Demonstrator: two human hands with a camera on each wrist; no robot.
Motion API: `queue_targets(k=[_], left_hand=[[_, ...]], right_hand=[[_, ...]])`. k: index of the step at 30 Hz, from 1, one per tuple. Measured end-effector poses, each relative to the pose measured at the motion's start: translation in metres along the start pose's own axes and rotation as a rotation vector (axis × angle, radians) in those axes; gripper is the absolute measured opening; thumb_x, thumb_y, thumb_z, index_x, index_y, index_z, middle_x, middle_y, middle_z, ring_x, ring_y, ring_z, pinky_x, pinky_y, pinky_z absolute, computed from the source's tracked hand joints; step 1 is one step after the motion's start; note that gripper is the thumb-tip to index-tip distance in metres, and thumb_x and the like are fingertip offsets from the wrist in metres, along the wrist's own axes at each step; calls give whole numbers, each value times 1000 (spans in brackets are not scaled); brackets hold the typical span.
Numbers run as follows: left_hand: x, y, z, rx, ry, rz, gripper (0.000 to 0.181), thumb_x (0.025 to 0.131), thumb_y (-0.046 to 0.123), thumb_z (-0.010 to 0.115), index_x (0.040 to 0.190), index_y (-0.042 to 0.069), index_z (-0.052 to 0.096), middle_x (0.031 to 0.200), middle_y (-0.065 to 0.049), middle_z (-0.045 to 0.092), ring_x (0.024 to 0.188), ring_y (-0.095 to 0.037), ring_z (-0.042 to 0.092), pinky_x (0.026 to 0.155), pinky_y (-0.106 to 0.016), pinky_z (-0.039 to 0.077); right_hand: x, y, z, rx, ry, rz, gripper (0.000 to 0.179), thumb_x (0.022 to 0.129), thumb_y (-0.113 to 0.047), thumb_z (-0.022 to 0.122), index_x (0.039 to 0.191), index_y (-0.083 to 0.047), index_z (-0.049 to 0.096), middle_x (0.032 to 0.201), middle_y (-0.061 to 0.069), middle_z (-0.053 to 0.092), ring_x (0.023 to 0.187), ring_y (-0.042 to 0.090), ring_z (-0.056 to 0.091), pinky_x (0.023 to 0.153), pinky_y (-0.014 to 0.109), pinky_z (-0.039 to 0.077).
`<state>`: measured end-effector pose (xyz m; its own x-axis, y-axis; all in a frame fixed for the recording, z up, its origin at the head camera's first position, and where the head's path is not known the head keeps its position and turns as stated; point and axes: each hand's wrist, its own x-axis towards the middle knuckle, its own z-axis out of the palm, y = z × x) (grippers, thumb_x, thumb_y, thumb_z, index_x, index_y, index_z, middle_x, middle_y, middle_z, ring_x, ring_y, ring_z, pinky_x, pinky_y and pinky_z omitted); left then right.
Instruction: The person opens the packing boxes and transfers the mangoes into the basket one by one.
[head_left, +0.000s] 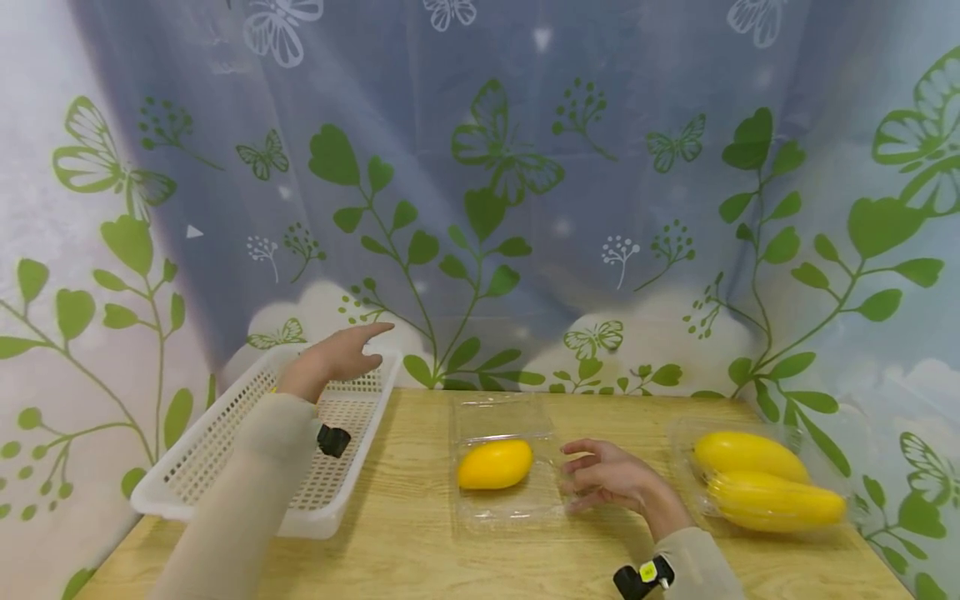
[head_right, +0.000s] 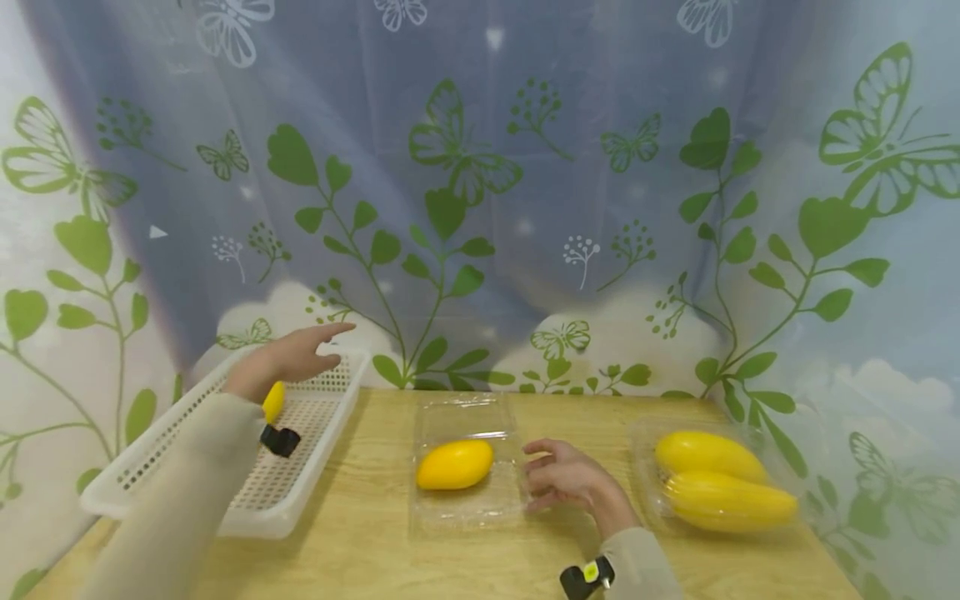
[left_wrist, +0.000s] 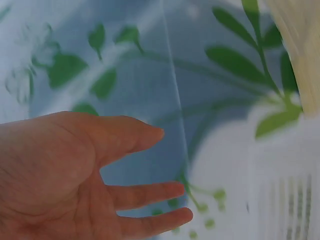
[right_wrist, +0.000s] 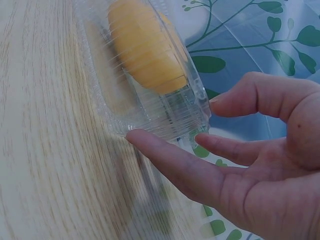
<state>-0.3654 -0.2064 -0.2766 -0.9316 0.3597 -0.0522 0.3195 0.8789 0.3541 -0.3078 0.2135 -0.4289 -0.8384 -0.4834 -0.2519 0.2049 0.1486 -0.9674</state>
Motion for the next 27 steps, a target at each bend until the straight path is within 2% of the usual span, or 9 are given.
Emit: queue_targets(k=[3, 4, 5, 7, 10, 11, 12, 15, 27], left_hand=[[-2, 19, 9, -11, 6, 47, 65, 107, 13, 48, 166, 12, 21, 168, -25, 26, 123, -43, 59, 106, -56, 43], [-2, 24, 12, -6, 10, 59, 65, 107, 13, 50, 165, 12, 22, 168, -24, 28, 120, -42, 61, 108, -56, 44], [-2, 30, 15, -5, 11, 71, 65, 106, 13, 51, 165, 12, 23, 167, -25, 30, 107, -41, 64, 108, -55, 45], [-3, 40, 21, -12, 9, 93, 65, 105, 12, 52, 165, 13, 25, 165, -25, 33, 102, -39, 63, 103, -54, 46], [-2, 51, 31, -27, 13, 122, 64, 105, 13, 54, 164, 13, 29, 164, -24, 36, 136, -42, 52, 115, -57, 42], [-2, 55, 34, -38, 11, 132, 64, 104, 13, 55, 163, 13, 29, 164, -23, 36, 139, -42, 51, 116, -57, 41], [-2, 58, 37, -43, 9, 143, 64, 104, 13, 55, 163, 12, 30, 165, -23, 36, 149, -43, 39, 120, -58, 38], [-1, 67, 46, -63, -2, 156, 62, 104, 12, 56, 162, 12, 33, 165, -20, 37, 153, -41, 34, 123, -59, 33], [8, 87, 82, -75, -42, 180, 61, 103, 15, 62, 159, 15, 40, 164, -11, 41, 152, -36, 39, 121, -55, 38]], right_hand=[[0, 0, 1, -3, 1, 4, 76, 91, 5, 57, 156, 11, 19, 141, 32, 42, 109, 30, 68, 89, 47, 63], [0, -1, 2, -4, 2, 4, 76, 91, 5, 57, 156, 11, 19, 141, 33, 42, 109, 30, 68, 89, 47, 63], [0, -1, 2, -5, 4, 3, 76, 91, 5, 58, 156, 11, 19, 141, 33, 41, 108, 30, 68, 89, 47, 63], [0, -1, 2, -6, 8, -1, 76, 90, 5, 58, 155, 11, 19, 141, 33, 41, 107, 29, 67, 89, 47, 63], [0, -2, 2, -6, 14, -7, 76, 90, 5, 58, 155, 11, 19, 140, 32, 42, 105, 28, 67, 88, 46, 63], [0, -2, 2, -5, 15, -9, 76, 90, 5, 58, 155, 11, 20, 139, 32, 42, 104, 28, 67, 88, 46, 63], [0, -1, 2, -4, 14, -11, 76, 90, 5, 58, 155, 11, 19, 139, 31, 43, 103, 27, 67, 88, 46, 63], [0, 0, 1, 0, 9, -13, 76, 90, 5, 58, 155, 11, 19, 138, 31, 44, 102, 26, 67, 89, 47, 63], [0, -1, 2, -13, 3, -13, 76, 89, 5, 56, 155, 12, 19, 139, 32, 42, 106, 27, 67, 89, 47, 63]])
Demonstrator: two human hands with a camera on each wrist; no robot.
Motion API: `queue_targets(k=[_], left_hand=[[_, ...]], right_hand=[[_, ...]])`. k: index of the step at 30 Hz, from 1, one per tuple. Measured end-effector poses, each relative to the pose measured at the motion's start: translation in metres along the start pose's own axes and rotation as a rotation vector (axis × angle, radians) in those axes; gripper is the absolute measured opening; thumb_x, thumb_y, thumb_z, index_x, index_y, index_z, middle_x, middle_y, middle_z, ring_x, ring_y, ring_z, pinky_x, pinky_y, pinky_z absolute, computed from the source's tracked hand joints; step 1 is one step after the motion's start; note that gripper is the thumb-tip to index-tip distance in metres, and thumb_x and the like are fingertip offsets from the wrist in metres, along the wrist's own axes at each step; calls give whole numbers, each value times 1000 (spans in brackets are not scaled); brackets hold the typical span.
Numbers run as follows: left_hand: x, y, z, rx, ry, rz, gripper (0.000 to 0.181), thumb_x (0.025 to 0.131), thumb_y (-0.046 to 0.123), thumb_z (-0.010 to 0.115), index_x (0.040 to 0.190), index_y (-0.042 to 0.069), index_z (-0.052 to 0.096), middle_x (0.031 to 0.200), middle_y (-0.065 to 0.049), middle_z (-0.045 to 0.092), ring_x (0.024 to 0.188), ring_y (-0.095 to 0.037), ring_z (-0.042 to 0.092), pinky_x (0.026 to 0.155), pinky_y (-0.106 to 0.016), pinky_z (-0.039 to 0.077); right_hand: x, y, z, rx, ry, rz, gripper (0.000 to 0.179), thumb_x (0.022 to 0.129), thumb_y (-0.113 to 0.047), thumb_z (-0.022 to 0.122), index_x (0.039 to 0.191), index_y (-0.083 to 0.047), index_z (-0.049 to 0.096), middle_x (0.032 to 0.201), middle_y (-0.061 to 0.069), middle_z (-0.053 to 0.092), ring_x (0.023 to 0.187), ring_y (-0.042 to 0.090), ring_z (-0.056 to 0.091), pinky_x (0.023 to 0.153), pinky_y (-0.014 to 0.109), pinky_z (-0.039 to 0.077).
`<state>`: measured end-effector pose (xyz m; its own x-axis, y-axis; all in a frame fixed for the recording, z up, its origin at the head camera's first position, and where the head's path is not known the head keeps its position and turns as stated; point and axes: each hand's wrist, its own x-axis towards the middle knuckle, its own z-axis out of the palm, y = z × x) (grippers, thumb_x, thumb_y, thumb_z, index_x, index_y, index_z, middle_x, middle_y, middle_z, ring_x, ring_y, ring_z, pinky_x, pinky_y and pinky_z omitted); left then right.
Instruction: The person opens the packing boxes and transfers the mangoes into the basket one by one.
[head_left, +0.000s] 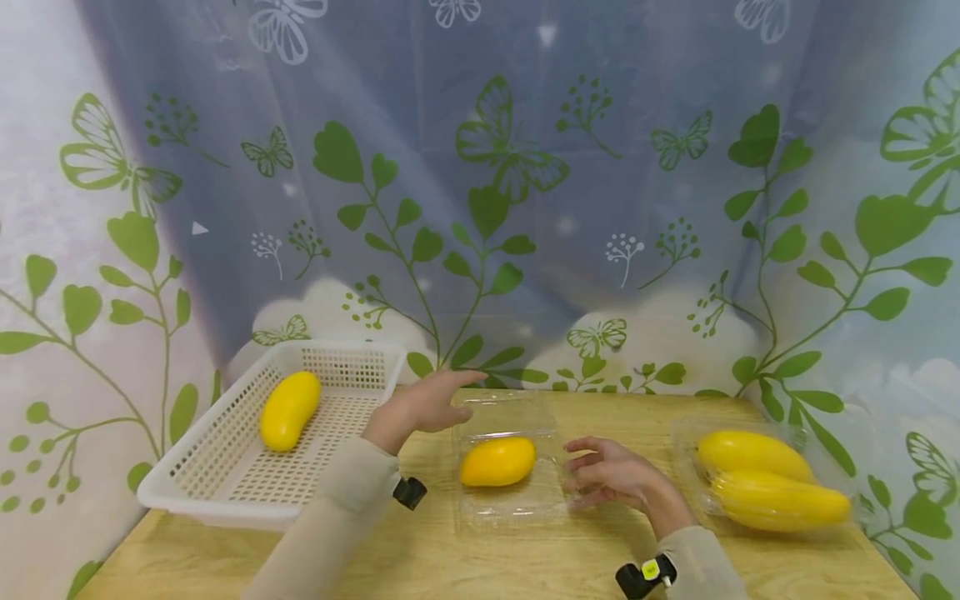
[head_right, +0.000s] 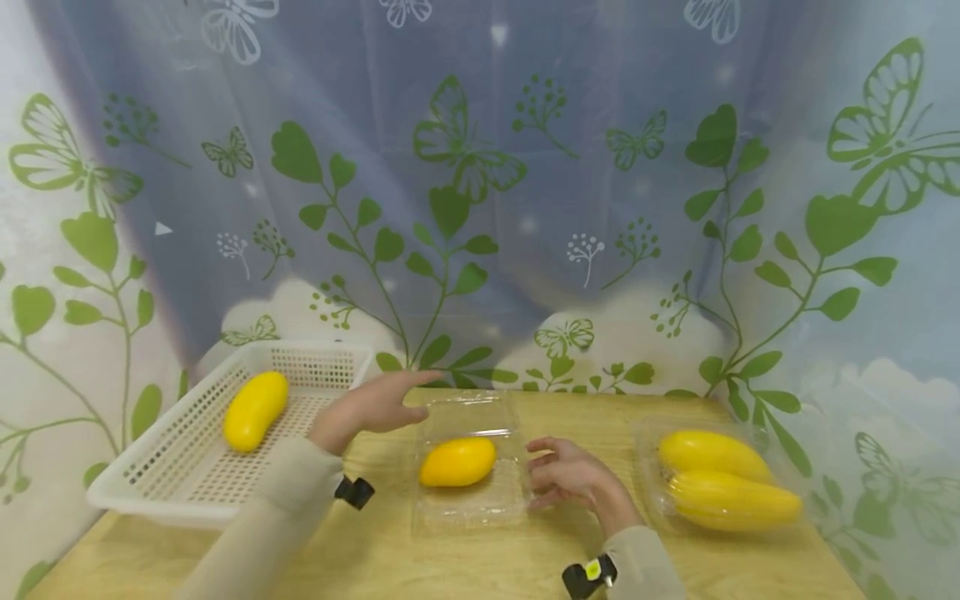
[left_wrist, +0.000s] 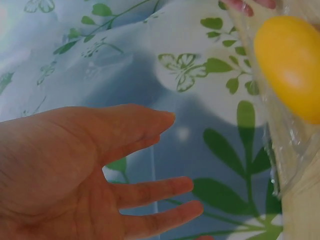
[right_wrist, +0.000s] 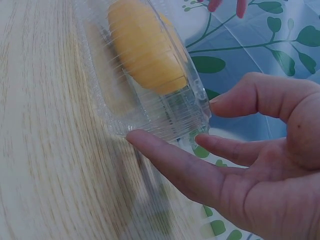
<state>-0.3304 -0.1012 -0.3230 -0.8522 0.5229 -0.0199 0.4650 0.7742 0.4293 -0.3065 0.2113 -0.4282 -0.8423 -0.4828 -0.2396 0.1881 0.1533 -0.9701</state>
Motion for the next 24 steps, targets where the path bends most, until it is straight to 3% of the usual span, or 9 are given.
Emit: queue_targets(k=[7, 13, 18, 24], left_hand=[[9, 7, 15, 49, -28, -6, 61, 101, 16, 65, 158, 18, 43, 162, -11, 45, 152, -36, 39, 121, -55, 38], [15, 13, 29, 32, -69, -13, 62, 101, 16, 66, 159, 21, 42, 163, -7, 43, 152, -32, 40, 121, -52, 38], [19, 19, 39, 43, -71, 13, 61, 100, 16, 68, 157, 18, 45, 164, -5, 43, 152, -30, 41, 123, -50, 38], [22, 27, 51, 70, -66, -2, 63, 98, 18, 71, 156, 24, 46, 163, -2, 44, 153, -30, 39, 123, -52, 37]], right_hand=[[0, 0, -2, -10, 3, -3, 77, 89, 4, 57, 156, 12, 18, 140, 33, 41, 107, 28, 68, 90, 48, 62], [0, 2, -1, -11, 9, -7, 77, 89, 5, 58, 156, 12, 19, 142, 36, 39, 107, 28, 68, 90, 49, 62], [0, 2, 0, -6, 4, -2, 77, 90, 4, 58, 156, 12, 19, 143, 36, 39, 107, 28, 68, 91, 49, 62], [0, 1, -1, -4, 0, 5, 77, 90, 3, 58, 156, 11, 19, 144, 35, 39, 107, 28, 68, 91, 49, 62]])
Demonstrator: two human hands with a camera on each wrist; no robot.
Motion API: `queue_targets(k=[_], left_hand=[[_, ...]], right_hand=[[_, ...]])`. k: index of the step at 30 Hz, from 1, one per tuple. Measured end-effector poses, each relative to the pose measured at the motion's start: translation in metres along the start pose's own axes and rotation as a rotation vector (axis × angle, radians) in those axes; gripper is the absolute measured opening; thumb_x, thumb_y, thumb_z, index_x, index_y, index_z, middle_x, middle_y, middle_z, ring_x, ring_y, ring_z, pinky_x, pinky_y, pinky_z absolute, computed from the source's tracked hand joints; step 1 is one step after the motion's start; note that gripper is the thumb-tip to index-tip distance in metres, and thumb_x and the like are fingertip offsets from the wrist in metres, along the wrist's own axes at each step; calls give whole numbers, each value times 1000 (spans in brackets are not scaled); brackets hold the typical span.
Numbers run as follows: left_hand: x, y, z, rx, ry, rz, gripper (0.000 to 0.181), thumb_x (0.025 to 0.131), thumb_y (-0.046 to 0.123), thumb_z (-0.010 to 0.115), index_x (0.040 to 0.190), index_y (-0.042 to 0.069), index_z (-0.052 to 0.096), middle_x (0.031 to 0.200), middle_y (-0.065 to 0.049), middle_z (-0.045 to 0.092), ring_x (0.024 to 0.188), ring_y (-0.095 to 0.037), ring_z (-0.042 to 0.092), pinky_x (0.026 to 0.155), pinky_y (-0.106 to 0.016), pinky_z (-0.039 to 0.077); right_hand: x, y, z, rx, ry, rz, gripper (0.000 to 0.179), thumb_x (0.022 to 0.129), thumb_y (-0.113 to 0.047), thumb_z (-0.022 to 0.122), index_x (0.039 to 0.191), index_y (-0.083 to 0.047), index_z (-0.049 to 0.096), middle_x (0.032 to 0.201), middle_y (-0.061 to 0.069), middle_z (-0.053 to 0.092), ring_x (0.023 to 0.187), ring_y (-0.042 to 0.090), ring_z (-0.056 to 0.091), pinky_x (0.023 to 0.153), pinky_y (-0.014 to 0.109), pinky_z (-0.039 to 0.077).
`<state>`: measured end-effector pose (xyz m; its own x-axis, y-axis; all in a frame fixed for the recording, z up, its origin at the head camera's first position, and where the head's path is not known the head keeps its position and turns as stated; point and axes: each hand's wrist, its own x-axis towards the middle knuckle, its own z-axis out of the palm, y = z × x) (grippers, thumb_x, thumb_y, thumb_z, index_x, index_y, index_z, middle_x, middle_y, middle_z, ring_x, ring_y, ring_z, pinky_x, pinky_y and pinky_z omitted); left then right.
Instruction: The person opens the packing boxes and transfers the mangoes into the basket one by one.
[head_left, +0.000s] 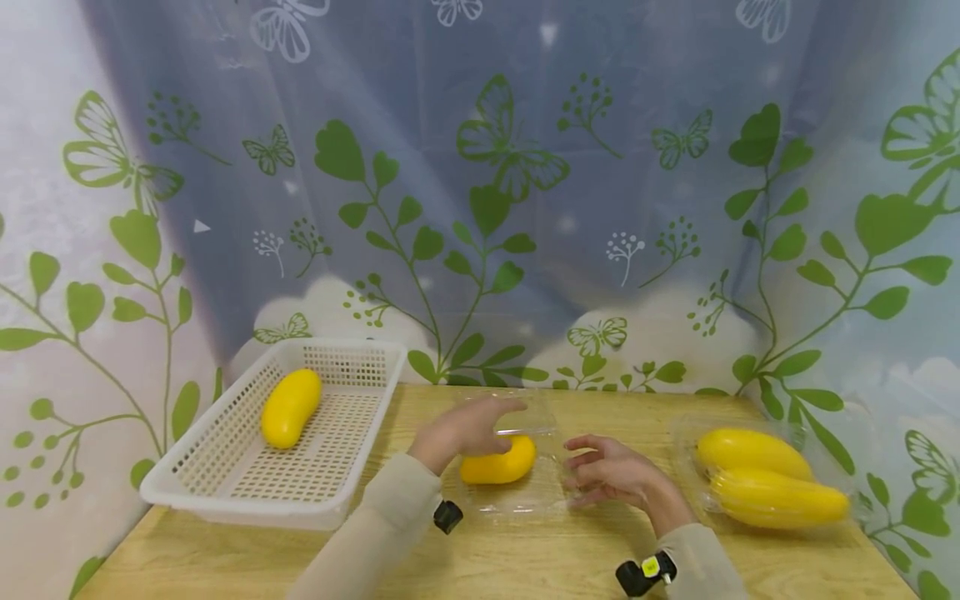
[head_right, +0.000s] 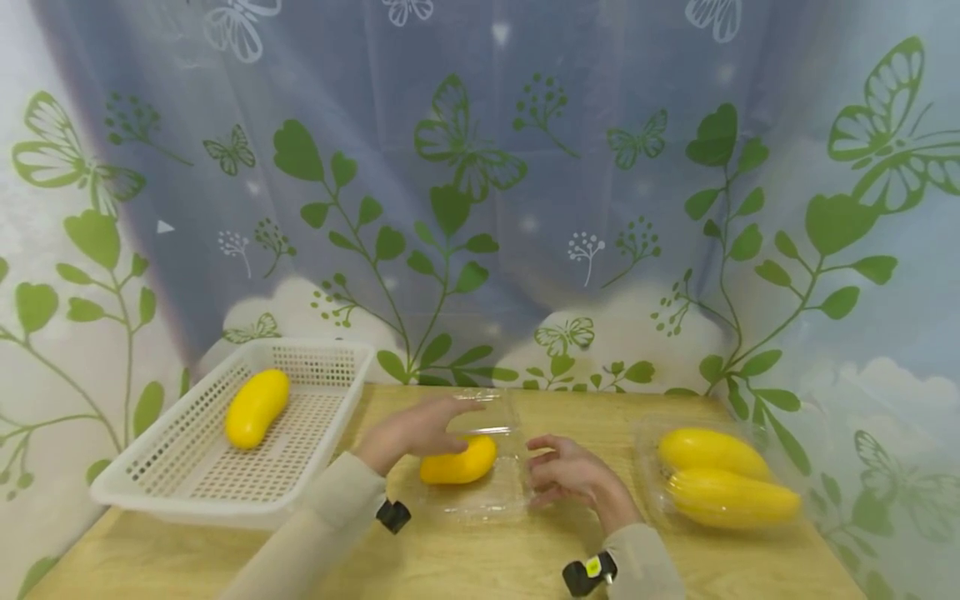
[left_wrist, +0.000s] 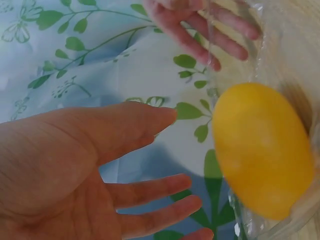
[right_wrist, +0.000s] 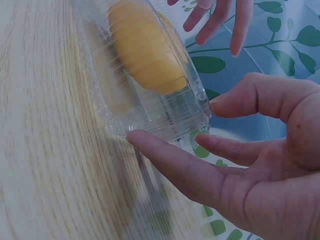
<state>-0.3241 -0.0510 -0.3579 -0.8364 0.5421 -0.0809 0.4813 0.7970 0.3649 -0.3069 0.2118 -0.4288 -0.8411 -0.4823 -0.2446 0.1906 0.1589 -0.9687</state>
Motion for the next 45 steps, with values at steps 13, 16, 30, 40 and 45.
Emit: queue_targets(k=[13, 16, 30, 40, 45], left_hand=[[4, 11, 12, 41, -10, -47, 57, 94, 21, 77, 147, 24, 56, 156, -1, 52, 147, -25, 47, 118, -47, 43], [4, 10, 13, 30, -6, -57, 53, 94, 20, 77, 144, 21, 60, 154, -2, 54, 145, -26, 49, 117, -47, 44], [7, 1, 18, 11, 6, -78, 43, 86, 10, 83, 127, 18, 71, 146, -4, 62, 140, -28, 53, 114, -47, 47], [8, 1, 19, -4, 1, -133, 51, 83, 11, 86, 130, 15, 69, 147, -6, 59, 137, -28, 54, 111, -46, 49], [8, 1, 21, -15, -22, -161, 50, 82, 15, 87, 129, 17, 68, 145, -7, 59, 133, -27, 56, 110, -48, 50]], right_hand=[[-1, -1, 3, -15, 19, 3, 75, 89, 5, 56, 155, 12, 20, 145, 37, 38, 109, 30, 67, 90, 49, 62], [-1, -1, 3, -15, 19, 5, 75, 90, 5, 56, 155, 11, 20, 144, 36, 39, 110, 30, 67, 90, 50, 62], [-1, 0, 2, -14, 13, -2, 76, 90, 5, 57, 156, 11, 19, 143, 35, 40, 107, 28, 68, 89, 49, 62], [0, 3, 0, -9, 13, 0, 76, 89, 5, 57, 156, 10, 20, 142, 34, 41, 106, 27, 68, 90, 48, 62], [0, 1, 0, -10, 17, 4, 76, 89, 5, 56, 156, 11, 20, 144, 35, 39, 107, 28, 67, 90, 48, 62]])
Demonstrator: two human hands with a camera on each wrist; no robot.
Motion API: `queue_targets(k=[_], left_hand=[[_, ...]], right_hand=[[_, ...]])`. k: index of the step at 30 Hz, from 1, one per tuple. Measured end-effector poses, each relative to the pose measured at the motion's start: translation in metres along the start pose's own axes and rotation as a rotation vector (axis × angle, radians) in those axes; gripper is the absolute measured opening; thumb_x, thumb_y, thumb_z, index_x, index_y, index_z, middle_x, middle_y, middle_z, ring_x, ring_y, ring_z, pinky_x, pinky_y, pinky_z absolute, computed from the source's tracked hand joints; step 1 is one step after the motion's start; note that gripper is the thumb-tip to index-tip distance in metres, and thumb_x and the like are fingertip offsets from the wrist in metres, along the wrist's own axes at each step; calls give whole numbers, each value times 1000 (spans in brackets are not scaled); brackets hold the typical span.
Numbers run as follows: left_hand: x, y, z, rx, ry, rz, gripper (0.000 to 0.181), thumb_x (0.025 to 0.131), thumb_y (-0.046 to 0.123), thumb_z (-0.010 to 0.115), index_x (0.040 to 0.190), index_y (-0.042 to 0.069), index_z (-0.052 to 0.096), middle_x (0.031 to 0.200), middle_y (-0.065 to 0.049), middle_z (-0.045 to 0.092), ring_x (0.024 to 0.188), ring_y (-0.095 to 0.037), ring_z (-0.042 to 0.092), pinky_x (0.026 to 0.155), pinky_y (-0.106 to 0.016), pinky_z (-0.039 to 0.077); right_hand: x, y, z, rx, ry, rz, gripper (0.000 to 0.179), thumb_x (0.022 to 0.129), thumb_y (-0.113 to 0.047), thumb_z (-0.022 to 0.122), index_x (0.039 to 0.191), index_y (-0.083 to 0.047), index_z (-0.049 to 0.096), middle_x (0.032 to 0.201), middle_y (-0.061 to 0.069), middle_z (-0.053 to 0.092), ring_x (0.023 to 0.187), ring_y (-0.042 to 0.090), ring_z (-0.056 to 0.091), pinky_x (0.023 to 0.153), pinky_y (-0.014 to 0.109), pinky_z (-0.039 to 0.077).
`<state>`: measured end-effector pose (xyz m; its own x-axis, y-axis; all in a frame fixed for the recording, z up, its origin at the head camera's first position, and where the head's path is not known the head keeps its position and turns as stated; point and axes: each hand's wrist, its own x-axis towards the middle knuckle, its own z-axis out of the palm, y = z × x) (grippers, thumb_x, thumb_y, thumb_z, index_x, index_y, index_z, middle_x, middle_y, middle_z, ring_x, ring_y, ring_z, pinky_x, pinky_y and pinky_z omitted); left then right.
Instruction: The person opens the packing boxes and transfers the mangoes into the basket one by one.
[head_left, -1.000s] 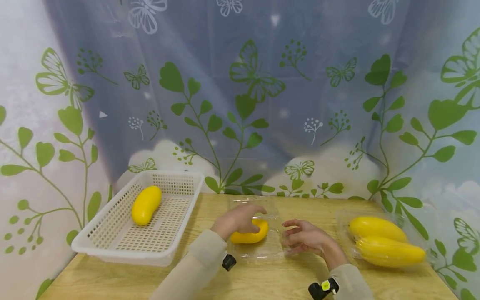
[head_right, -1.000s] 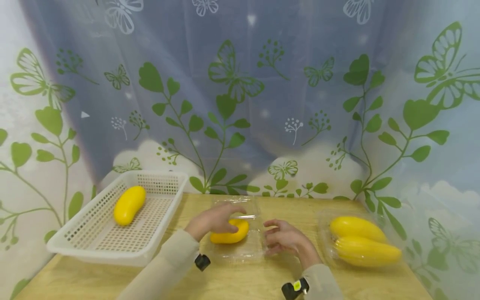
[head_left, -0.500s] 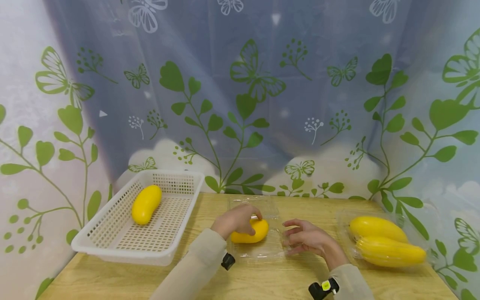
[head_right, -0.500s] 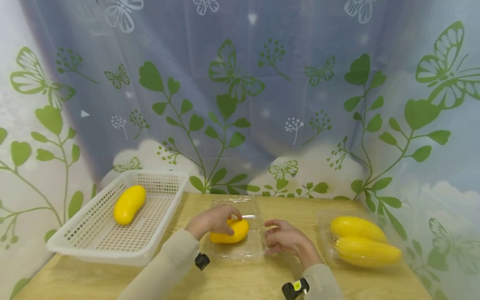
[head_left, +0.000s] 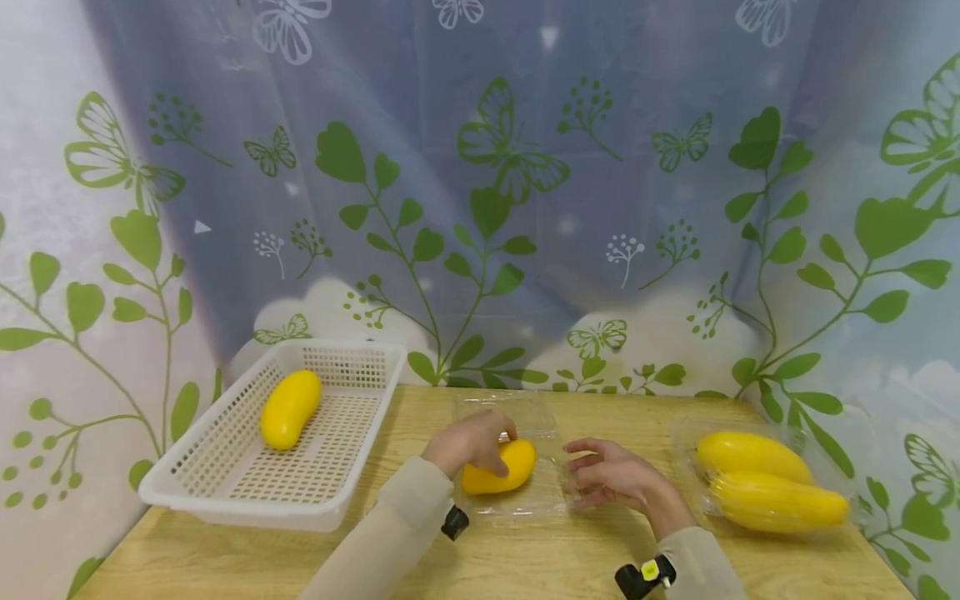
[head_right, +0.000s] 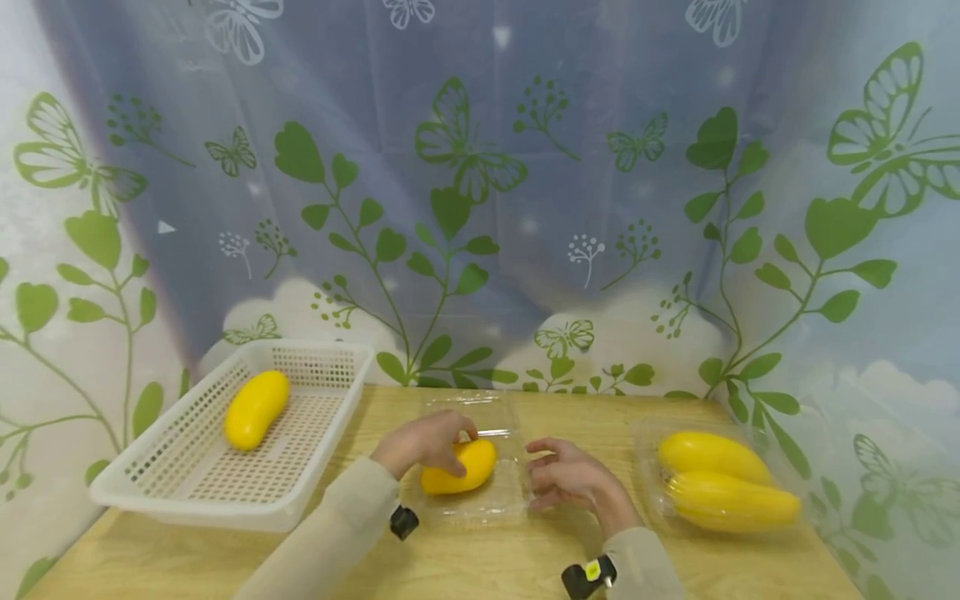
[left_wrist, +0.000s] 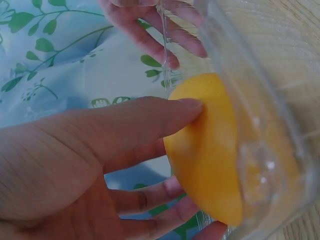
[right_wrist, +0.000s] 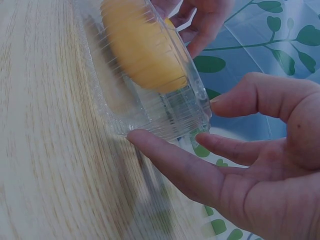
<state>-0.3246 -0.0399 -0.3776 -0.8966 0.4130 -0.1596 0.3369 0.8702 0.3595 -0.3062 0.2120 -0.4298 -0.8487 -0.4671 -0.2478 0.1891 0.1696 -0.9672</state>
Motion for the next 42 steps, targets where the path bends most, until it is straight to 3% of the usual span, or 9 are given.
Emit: queue_targets(k=[13, 22, 35, 42], left_hand=[[3, 2, 1, 29, -51, 7, 51, 81, 15, 88, 125, 25, 64, 140, -5, 63, 112, -20, 61, 97, -44, 54], [2, 2, 2, 21, -60, -32, 59, 78, 20, 90, 131, 30, 65, 148, -2, 57, 127, -25, 58, 102, -52, 52], [2, 6, 2, 71, -61, 42, 59, 79, 23, 90, 132, 28, 65, 147, -1, 59, 130, -22, 57, 105, -47, 51], [0, 6, 0, 65, -49, 48, 59, 80, 24, 89, 133, 27, 65, 148, -3, 59, 132, -22, 56, 107, -48, 51]], right_hand=[[1, 0, 0, 4, -3, -9, 75, 89, 6, 56, 155, 12, 20, 143, 36, 38, 108, 29, 68, 90, 49, 62], [2, 2, -1, 8, -8, -12, 75, 89, 7, 56, 155, 12, 20, 143, 36, 38, 108, 30, 68, 89, 48, 63], [3, 2, -2, 0, -2, -3, 75, 89, 6, 56, 155, 11, 21, 142, 35, 40, 108, 29, 68, 89, 50, 62], [2, 1, -1, 1, 2, -7, 74, 89, 5, 56, 154, 11, 22, 140, 34, 42, 107, 29, 67, 88, 49, 63]])
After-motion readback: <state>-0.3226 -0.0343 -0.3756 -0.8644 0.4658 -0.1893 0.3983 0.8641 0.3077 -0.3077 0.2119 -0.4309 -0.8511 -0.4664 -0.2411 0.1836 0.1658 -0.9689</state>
